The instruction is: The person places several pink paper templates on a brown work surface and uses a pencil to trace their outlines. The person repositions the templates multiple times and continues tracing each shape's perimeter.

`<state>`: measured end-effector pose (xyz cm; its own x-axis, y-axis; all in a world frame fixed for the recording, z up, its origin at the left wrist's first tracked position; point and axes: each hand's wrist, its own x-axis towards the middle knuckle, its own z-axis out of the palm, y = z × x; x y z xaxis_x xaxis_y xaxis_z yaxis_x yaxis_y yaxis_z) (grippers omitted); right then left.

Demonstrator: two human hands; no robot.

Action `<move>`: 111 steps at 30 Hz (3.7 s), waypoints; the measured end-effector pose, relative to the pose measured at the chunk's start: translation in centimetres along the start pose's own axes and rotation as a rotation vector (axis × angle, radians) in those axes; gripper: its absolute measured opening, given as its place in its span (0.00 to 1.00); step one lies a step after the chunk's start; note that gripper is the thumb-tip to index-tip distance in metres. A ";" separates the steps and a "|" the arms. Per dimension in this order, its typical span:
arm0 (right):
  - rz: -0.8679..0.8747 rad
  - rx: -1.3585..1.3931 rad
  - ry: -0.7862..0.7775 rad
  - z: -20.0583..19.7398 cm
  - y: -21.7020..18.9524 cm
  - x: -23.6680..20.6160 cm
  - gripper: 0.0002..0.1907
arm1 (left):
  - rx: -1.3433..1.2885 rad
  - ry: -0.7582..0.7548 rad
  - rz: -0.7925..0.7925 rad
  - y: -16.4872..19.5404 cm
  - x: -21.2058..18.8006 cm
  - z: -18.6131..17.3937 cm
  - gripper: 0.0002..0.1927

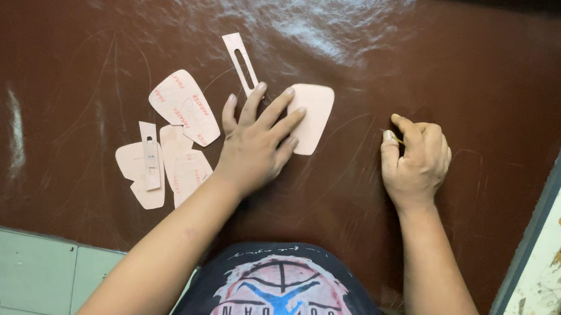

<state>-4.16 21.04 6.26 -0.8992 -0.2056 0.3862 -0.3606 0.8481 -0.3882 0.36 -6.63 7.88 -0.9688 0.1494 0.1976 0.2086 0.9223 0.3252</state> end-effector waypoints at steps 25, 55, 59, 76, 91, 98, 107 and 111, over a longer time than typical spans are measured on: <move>-0.052 0.055 -0.004 -0.5 -1.4 0.5 0.09 | -0.150 -0.025 -0.090 -0.8 0.5 0.3 0.27; -0.144 0.121 -0.187 1.8 -7.9 2.8 0.20 | -0.134 -0.026 0.004 -1.9 0.6 -0.6 0.25; -0.120 0.229 -0.185 1.4 -6.6 3.2 0.15 | -0.105 -0.006 0.026 -2.0 0.6 -0.6 0.25; 0.030 0.285 -0.112 0.7 -5.6 3.3 0.08 | -0.143 0.008 0.022 -2.2 0.5 -0.6 0.24; -0.114 0.123 -0.234 1.8 -7.2 4.1 0.21 | -0.231 0.050 0.010 -2.5 0.7 -0.8 0.21; -0.087 0.156 -0.253 2.0 -6.9 4.0 0.21 | -0.296 0.050 -0.026 -2.9 0.6 -0.5 0.25; -0.102 0.136 -0.247 2.0 -6.9 4.0 0.21 | -0.289 0.050 -0.006 -3.2 0.7 -0.4 0.25; -0.102 0.146 -0.250 2.0 -6.9 3.9 0.21 | -0.283 0.048 0.001 -3.2 0.5 -0.4 0.25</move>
<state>-5.66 13.38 8.77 -0.8830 -0.4156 0.2183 -0.4679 0.7415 -0.4809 -0.74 -9.63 7.36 -0.9626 0.1266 0.2393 0.2447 0.7852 0.5688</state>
